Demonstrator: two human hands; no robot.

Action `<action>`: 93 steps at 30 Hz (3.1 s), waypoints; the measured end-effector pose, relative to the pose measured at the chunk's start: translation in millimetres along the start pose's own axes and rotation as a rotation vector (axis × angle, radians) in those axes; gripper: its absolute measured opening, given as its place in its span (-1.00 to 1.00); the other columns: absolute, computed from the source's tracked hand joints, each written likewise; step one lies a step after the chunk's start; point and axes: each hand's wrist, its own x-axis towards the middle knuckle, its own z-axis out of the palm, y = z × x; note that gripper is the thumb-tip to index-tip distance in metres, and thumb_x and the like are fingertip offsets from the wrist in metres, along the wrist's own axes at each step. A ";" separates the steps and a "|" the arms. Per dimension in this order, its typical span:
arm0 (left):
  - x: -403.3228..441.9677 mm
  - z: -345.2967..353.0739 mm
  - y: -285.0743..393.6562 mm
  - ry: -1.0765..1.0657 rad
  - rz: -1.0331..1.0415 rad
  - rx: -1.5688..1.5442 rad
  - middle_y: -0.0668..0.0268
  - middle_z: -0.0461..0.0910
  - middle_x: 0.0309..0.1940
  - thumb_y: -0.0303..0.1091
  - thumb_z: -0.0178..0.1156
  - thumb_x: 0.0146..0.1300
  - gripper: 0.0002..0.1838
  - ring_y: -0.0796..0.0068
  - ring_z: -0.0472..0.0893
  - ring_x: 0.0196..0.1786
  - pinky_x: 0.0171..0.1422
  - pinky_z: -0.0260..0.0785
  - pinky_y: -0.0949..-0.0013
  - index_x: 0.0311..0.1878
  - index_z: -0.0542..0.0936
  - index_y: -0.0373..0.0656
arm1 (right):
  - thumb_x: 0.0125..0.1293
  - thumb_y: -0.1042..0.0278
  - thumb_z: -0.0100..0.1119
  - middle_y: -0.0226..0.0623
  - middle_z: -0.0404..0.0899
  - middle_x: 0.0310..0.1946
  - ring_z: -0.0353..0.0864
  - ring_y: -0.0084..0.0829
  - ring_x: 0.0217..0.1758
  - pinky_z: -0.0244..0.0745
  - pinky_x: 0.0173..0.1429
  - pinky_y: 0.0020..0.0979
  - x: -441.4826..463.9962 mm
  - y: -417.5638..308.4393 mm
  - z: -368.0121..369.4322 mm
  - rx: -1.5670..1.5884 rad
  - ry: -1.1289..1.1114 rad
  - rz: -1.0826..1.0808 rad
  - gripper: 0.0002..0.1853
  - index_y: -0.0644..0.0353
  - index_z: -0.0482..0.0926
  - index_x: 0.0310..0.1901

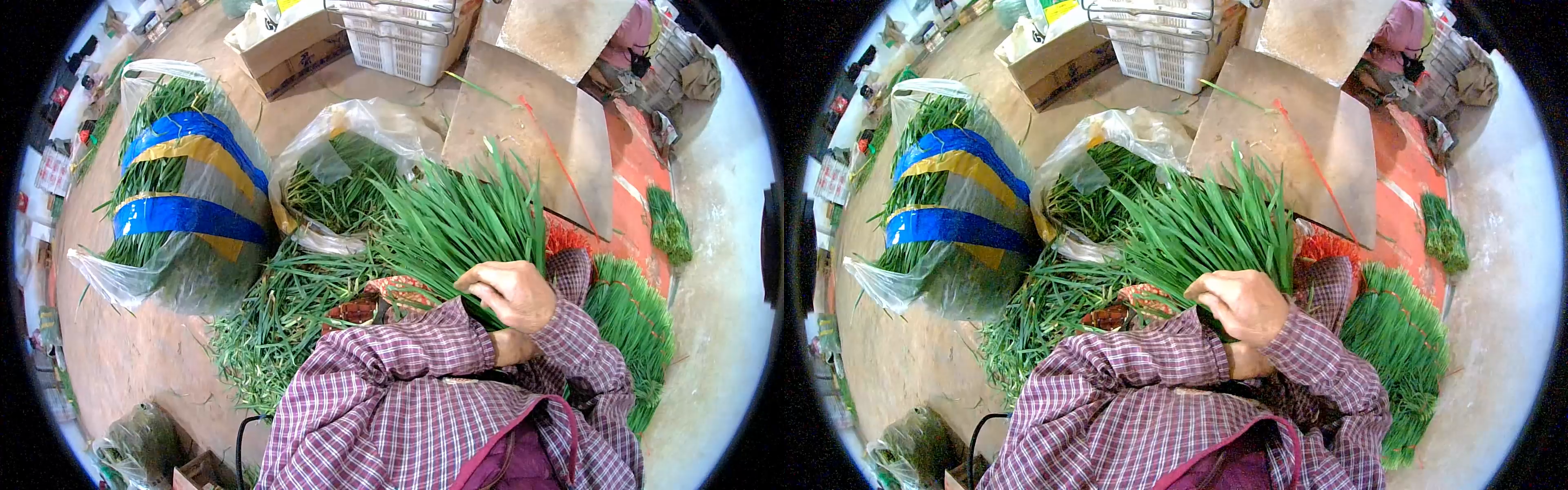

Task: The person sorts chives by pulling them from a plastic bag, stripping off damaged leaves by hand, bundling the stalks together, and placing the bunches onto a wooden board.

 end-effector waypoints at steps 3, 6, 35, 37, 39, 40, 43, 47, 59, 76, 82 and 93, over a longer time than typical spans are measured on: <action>-0.1 4.8 1.3 -0.050 -0.104 -0.142 0.37 0.24 0.32 -0.36 -0.29 0.42 -0.57 0.50 0.20 0.37 0.45 0.01 0.41 0.33 0.25 -0.06 | 0.16 0.52 0.06 -0.12 0.60 -0.31 0.61 -0.14 -0.26 0.52 -0.18 -0.25 0.3 16.4 10.3 -0.177 0.055 0.011 -0.83 0.25 0.56 -0.21; -4.5 -12.0 2.1 -0.164 0.019 0.099 0.28 0.17 0.37 -0.35 -0.33 0.42 -0.54 0.44 0.17 0.40 0.47 -0.02 0.36 0.36 0.18 -0.08 | 0.15 0.53 0.07 -0.15 0.59 -0.31 0.61 -0.16 -0.27 0.51 -0.19 -0.25 2.5 22.2 7.0 -0.282 0.109 0.106 -0.81 0.25 0.55 -0.18; -13.2 -10.5 3.3 0.262 0.022 -0.211 0.24 0.49 0.06 -0.23 -0.02 0.26 -0.63 0.27 0.44 0.13 0.28 0.20 0.22 0.06 0.51 -0.15 | 0.15 0.36 0.19 -0.29 0.49 -0.42 0.56 -0.32 -0.41 0.50 -0.39 -0.35 27.2 23.6 54.7 -0.305 0.197 -0.090 -0.86 0.21 0.47 -0.36; -14.1 -13.7 5.4 0.197 0.071 -0.027 0.24 0.51 0.02 -0.23 -0.01 0.24 -0.65 0.27 0.45 0.10 0.26 0.21 0.22 0.03 0.54 -0.15 | 0.15 0.39 0.19 -0.30 0.51 -0.42 0.57 -0.35 -0.43 0.52 -0.39 -0.40 33.3 14.8 68.2 -0.200 0.203 -0.067 -0.86 0.24 0.46 -0.37; -16.9 -17.4 5.9 0.145 0.117 0.150 0.25 0.53 -0.01 -0.22 0.00 0.23 -0.66 0.28 0.47 0.07 0.24 0.22 0.22 0.00 0.56 -0.15 | 0.15 0.43 0.19 -0.28 0.53 -0.37 0.58 -0.34 -0.40 0.54 -0.34 -0.41 41.6 -0.1 67.4 -0.054 0.207 -0.137 -0.86 0.26 0.47 -0.30; -17.8 -18.7 6.9 0.123 0.137 0.231 0.26 0.54 -0.03 -0.22 0.00 0.22 -0.66 0.28 0.47 0.05 0.22 0.23 0.22 -0.02 0.57 -0.15 | 0.16 0.44 0.19 -0.27 0.53 -0.35 0.59 -0.32 -0.36 0.55 -0.30 -0.41 45.3 -6.1 66.0 0.038 0.179 -0.174 -0.84 0.26 0.48 -0.25; -11.5 -25.5 8.3 0.110 0.197 0.456 0.27 0.57 -0.09 -0.22 0.01 0.20 -0.67 0.29 0.49 0.01 0.19 0.24 0.22 -0.07 0.60 -0.15 | 0.17 0.48 0.16 -0.19 0.52 -0.23 0.58 -0.28 -0.18 0.53 -0.09 -0.32 43.5 -23.1 50.9 0.170 -0.055 -0.300 -0.66 0.21 0.47 0.02; 3.6 -27.4 10.6 0.116 0.232 0.684 0.28 0.60 -0.16 -0.21 0.03 0.17 -0.69 0.30 0.52 -0.05 0.15 0.26 0.22 -0.14 0.64 -0.14 | 0.21 0.46 0.09 -0.19 0.57 -0.23 0.61 -0.35 -0.15 0.52 -0.03 -0.35 38.8 6.5 -2.9 0.004 0.112 -0.180 -0.70 0.23 0.51 0.00; -5.9 -51.9 17.9 0.413 0.237 0.779 0.34 0.49 -0.47 -0.24 0.05 0.05 -0.83 0.41 0.48 -0.27 -0.05 0.27 0.35 -0.46 0.51 -0.13 | 0.36 0.33 -0.02 -0.36 0.56 -0.16 0.51 -0.61 -0.16 0.44 -0.13 -0.57 -13.3 65.9 -71.6 0.397 0.483 0.284 -0.70 0.21 0.44 0.09; -172.7 -253.9 18.4 1.233 0.565 -0.708 0.40 0.46 -0.62 -0.43 0.24 -0.13 -0.84 0.47 0.47 -0.55 -0.46 0.35 0.39 -0.56 0.42 -0.06 | 0.13 -0.20 0.20 -0.14 0.48 0.07 0.48 -0.23 0.10 0.36 0.22 -0.24 61.4 2.5 -26.4 0.469 0.027 -0.349 -0.15 0.09 0.12 0.33; -229.5 -284.4 23.5 1.708 0.556 -0.714 0.46 0.19 -0.54 -0.33 0.12 -0.05 -0.73 0.55 0.17 -0.44 -0.20 0.10 0.44 -0.36 0.22 -0.02 | 0.16 0.10 0.20 -0.10 0.61 -0.28 0.62 -0.19 -0.23 0.50 -0.12 -0.19 44.2 83.3 -12.8 -0.360 0.163 -0.057 -0.65 0.17 0.55 -0.11; -162.6 -329.2 -14.1 1.805 0.208 -0.769 0.29 0.41 -0.31 -0.33 0.09 0.09 -0.68 0.47 0.39 -0.07 0.18 0.20 0.36 -0.08 0.36 -0.20 | 0.09 -0.08 0.18 -0.11 0.57 -0.24 0.56 -0.12 -0.10 0.44 -0.06 -0.12 -1.1 237.4 -134.0 -0.687 0.588 0.776 -0.58 0.12 0.48 -0.22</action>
